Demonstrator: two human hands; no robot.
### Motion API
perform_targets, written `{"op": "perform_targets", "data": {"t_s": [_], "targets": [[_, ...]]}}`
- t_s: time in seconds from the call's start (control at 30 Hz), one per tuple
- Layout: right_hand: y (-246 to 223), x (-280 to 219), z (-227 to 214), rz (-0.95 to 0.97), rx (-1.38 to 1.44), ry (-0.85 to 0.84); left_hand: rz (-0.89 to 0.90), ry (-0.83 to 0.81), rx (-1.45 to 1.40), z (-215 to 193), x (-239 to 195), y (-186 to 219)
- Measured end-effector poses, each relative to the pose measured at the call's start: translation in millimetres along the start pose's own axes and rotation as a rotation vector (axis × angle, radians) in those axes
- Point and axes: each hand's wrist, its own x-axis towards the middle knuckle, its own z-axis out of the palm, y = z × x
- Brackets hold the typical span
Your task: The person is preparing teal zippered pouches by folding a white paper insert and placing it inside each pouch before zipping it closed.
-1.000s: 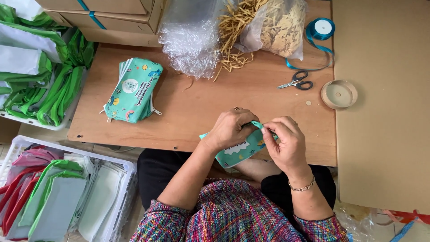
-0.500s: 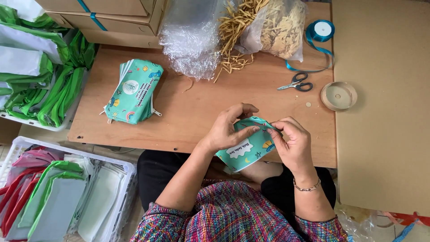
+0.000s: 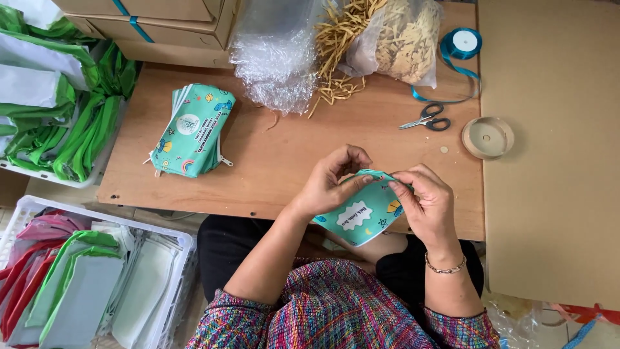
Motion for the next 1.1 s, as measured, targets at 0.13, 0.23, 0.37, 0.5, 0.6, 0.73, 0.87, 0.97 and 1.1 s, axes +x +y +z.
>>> {"op": "perform_targets", "data": {"t_s": [0.13, 0.23, 0.37, 0.5, 0.6, 0.73, 0.87, 0.97, 1.1], "targets": [[-2.4, 1.7, 2.4, -0.011, -0.061, 0.037, 0.229, 0.026, 0.522, 4.1, 9.2, 22.9], [-2.3, 0.3, 8.0, -0.036, -0.15, 0.064, 0.517, 0.102, 0.92, 6.1, 12.6, 14.4], [8.3, -5.6, 13.3, -0.101, -0.232, 0.123, 0.65, 0.103, 1.039, 9.0, 6.7, -2.9], [9.2, -6.5, 13.8, -0.13, -0.255, 0.126, 0.582, 0.067, 0.968, 11.3, 4.7, -5.1], [9.5, -6.0, 13.2, -0.148, -0.236, 0.095, 0.522, 0.029, 0.937, 15.3, 7.3, 2.0], [13.5, -4.9, 11.0, -0.133, -0.193, 0.071, 0.486, -0.042, 0.906, 8.1, 9.9, -1.6], [5.8, -2.0, 2.6, 0.001, -0.084, 0.048, 0.408, -0.028, 0.844, 2.2, 13.1, 0.6], [15.9, -2.7, -8.7, 0.026, -0.094, 0.04, 0.343, 0.004, 0.815, 3.0, 15.3, 8.4], [18.6, 2.7, -16.5, 0.054, -0.076, 0.07, 0.269, 0.033, 0.764, 10.6, 17.2, 13.9]]}}
